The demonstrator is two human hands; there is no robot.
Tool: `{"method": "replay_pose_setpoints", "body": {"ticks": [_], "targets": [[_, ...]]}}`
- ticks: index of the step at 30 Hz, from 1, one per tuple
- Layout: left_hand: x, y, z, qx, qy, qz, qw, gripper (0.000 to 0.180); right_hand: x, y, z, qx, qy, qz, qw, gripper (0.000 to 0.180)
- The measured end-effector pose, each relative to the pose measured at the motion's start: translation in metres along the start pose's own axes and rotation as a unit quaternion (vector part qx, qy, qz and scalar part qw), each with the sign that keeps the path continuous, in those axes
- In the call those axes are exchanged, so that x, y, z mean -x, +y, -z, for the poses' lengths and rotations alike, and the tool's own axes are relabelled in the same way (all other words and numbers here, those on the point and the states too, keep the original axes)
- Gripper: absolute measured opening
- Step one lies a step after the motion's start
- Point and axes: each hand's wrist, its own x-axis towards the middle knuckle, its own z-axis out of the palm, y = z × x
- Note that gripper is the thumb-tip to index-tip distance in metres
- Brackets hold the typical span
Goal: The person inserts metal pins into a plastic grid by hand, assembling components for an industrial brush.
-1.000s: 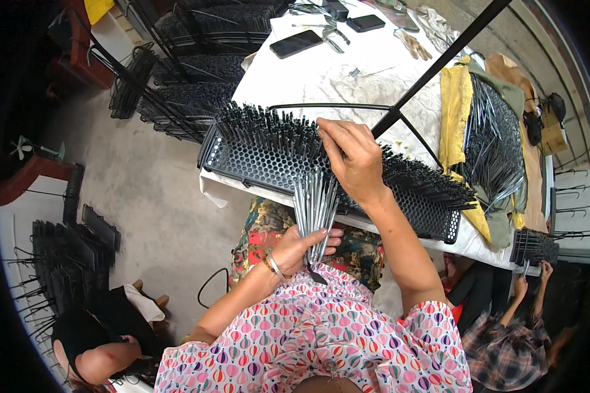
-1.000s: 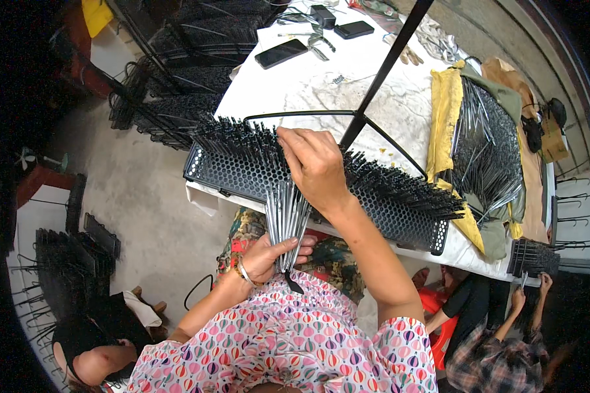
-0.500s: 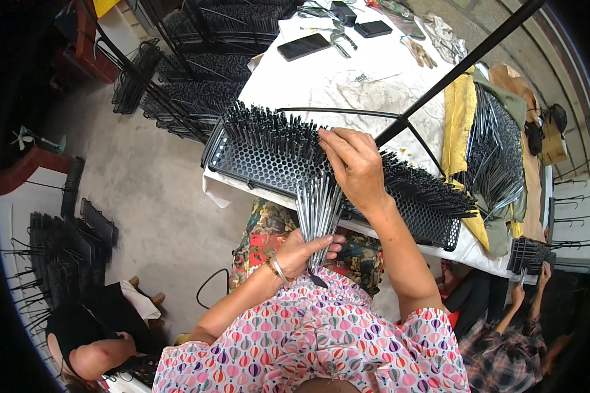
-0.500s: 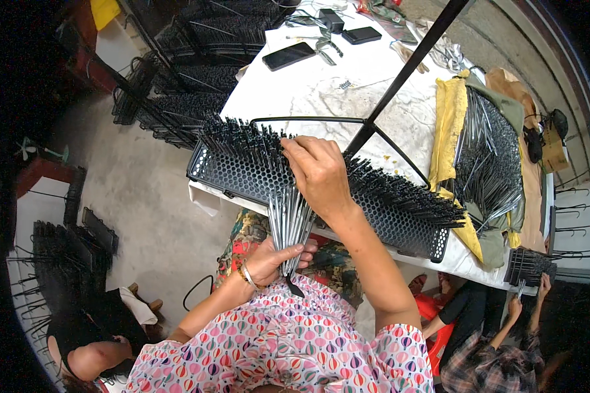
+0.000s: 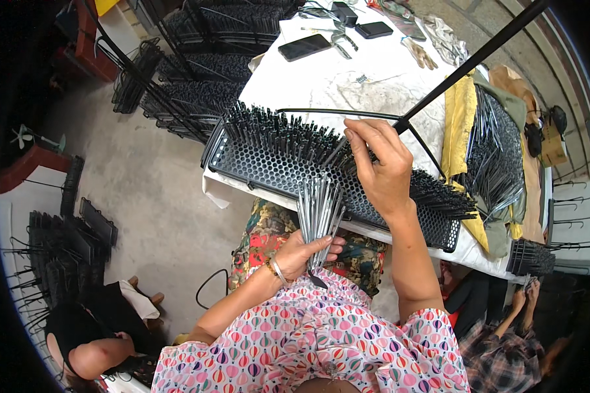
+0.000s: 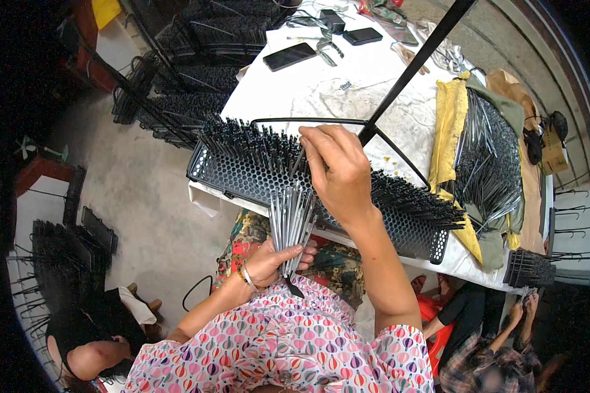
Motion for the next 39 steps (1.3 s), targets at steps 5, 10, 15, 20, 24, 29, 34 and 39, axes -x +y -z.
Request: {"method": "replay_pose_setpoints", "body": {"ticks": [5,10,15,20,24,29,34,39], "targets": [[0.000,0.000,-0.001,-0.002,-0.011,0.011,1.000,0.029,0.012,0.012,-0.012,0.001,-0.017,0.014,1.000,0.013],[0.002,0.002,-0.004,-0.014,-0.019,0.008,1.000,0.029,0.020,0.015,-0.016,0.033,-0.033,0.043,0.998,0.015],[-0.003,-0.001,-0.003,-0.006,0.005,-0.015,1.000,0.026,0.028,0.017,-0.017,0.035,-0.111,0.052,0.992,0.021],[-0.003,0.000,-0.002,-0.014,0.002,-0.016,1.000,0.026,0.041,0.012,0.004,-0.002,-0.033,-0.059,0.998,0.017],[-0.001,0.004,-0.009,0.006,-0.004,-0.029,1.000,0.026,0.065,0.006,0.023,-0.046,-0.064,-0.212,0.974,0.013],[-0.007,-0.002,-0.005,-0.025,0.012,0.001,1.000,0.025,0.098,-0.003,0.036,-0.028,-0.090,-0.284,0.954,0.013],[-0.004,0.002,-0.012,-0.008,0.007,-0.024,1.000,0.026,0.125,-0.007,0.035,-0.153,-0.158,-0.438,0.872,0.029],[-0.001,0.002,-0.016,-0.053,-0.010,-0.025,0.998,0.025,0.137,-0.010,0.019,-0.338,-0.103,-0.491,0.797,0.038]]}}
